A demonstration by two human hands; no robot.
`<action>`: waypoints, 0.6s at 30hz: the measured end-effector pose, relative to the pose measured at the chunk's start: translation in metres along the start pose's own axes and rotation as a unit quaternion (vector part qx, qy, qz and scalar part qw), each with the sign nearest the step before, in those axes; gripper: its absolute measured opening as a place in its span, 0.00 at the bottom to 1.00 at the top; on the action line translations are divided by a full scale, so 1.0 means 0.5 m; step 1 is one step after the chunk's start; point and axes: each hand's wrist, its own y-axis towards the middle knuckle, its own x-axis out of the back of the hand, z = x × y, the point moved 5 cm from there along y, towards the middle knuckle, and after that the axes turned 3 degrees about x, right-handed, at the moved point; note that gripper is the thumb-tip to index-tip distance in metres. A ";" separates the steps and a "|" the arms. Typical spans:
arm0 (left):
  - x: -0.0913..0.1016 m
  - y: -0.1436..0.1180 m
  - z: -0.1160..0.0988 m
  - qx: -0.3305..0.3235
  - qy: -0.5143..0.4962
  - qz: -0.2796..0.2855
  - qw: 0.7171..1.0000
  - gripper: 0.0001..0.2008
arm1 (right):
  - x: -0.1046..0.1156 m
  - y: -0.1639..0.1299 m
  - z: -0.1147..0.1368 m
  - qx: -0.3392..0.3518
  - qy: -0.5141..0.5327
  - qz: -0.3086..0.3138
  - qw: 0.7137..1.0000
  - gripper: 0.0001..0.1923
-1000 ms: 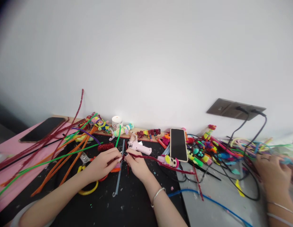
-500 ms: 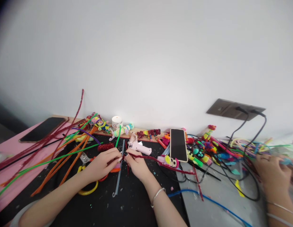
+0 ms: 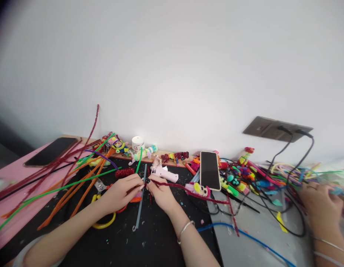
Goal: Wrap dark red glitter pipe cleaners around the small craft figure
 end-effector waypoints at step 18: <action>-0.001 0.001 0.000 -0.006 0.008 0.002 1.000 0.12 | -0.005 0.003 0.014 -0.001 0.065 0.011 0.998 0.22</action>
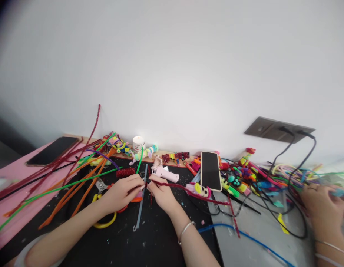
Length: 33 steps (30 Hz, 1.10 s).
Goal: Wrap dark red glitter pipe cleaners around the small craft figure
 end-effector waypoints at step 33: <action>0.014 -0.002 0.012 0.046 -0.059 -0.054 0.996 0.09 | 0.029 -0.005 -0.001 0.030 -0.066 -0.138 0.988 0.21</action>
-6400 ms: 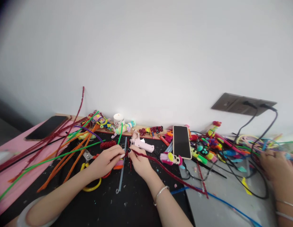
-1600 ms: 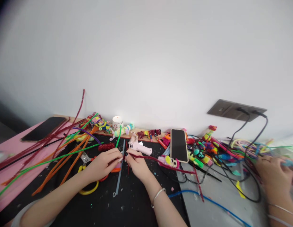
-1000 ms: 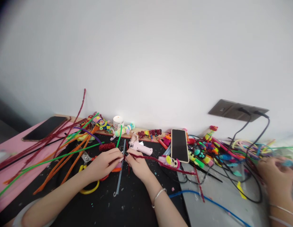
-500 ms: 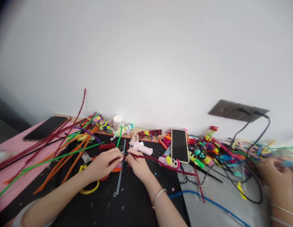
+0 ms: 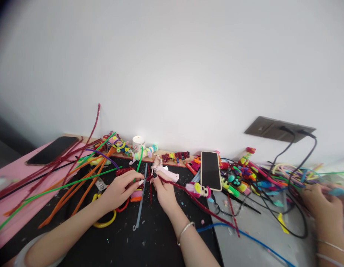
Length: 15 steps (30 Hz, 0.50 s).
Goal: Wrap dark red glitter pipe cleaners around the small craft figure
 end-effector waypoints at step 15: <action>-0.005 0.004 0.001 0.012 -0.019 0.010 1.000 0.08 | -0.004 -0.007 0.021 0.041 -0.076 -0.003 0.996 0.19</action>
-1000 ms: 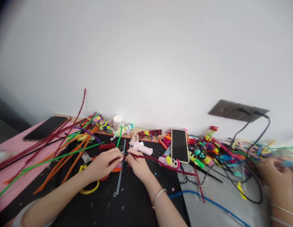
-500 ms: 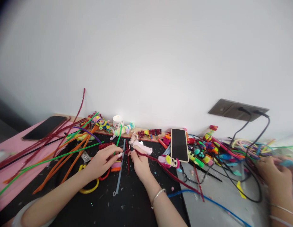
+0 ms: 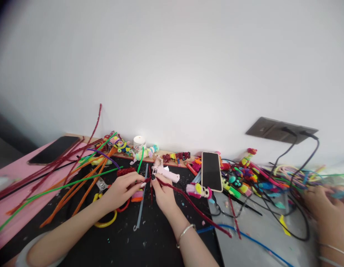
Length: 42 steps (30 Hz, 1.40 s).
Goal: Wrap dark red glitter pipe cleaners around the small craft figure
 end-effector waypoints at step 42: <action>0.049 0.019 0.039 0.053 -0.036 -0.064 0.996 0.08 | 0.015 0.015 0.037 0.026 -0.079 0.034 0.996 0.16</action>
